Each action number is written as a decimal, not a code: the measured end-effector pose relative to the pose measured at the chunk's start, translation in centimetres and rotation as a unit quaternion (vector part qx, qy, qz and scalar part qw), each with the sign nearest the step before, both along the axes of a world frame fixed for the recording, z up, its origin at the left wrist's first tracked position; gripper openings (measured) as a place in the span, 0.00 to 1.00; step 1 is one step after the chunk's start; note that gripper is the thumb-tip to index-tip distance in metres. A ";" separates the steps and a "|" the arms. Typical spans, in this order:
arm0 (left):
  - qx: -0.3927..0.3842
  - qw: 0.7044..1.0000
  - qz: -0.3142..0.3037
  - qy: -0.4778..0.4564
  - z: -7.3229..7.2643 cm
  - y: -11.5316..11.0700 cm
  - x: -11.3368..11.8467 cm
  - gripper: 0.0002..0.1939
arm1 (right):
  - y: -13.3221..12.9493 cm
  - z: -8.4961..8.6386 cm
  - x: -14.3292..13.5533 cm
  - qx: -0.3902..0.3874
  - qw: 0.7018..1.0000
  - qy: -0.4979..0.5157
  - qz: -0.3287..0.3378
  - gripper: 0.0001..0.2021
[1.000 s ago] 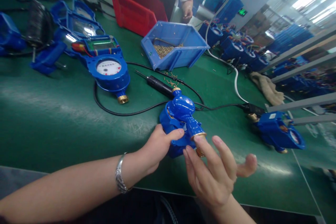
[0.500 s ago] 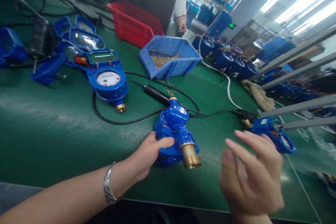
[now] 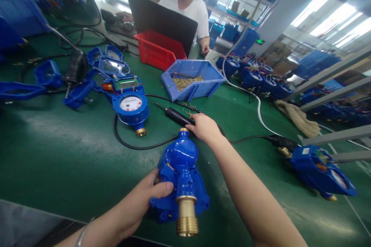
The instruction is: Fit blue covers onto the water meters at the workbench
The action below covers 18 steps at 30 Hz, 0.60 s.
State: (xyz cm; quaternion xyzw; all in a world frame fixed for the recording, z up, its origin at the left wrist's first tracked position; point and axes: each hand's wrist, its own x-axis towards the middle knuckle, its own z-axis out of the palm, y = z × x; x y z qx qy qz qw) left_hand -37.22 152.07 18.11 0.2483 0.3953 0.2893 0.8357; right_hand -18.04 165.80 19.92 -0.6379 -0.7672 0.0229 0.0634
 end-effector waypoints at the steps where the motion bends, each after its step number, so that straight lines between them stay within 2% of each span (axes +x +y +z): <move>1: 0.001 1.000 -0.001 -0.001 0.0 0.1 -0.1 0.29 | 0.6 -0.2 -0.3 -0.022 1.000 -0.012 0.000 0.11; 5: 0.020 0.999 -0.034 -0.008 -0.3 0.6 -0.7 0.31 | 1.3 -0.5 -0.4 -0.097 0.995 -0.023 0.004 0.14; 8: 0.022 0.998 -0.056 -0.017 -0.7 0.8 -1.2 0.31 | 0.1 0.9 1.3 -0.146 0.989 0.010 0.006 0.14; 10: 0.019 0.998 -0.063 -0.018 -0.9 0.9 -1.5 0.31 | -1.4 2.2 3.2 -0.137 0.989 0.042 -0.030 0.14; 12: 0.015 0.997 -0.067 -0.015 -1.1 0.9 -1.7 0.32 | -3.2 2.9 5.3 -0.105 0.988 0.067 -0.096 0.13; 15: 0.019 0.997 -0.072 -0.014 -1.3 0.9 -1.8 0.32 | -5.8 2.0 8.0 -0.085 0.979 0.094 -0.159 0.13; 18: 0.014 0.997 -0.068 -0.013 -1.4 0.8 -1.8 0.28 | -7.7 0.1 9.0 -0.103 0.975 0.114 -0.157 0.12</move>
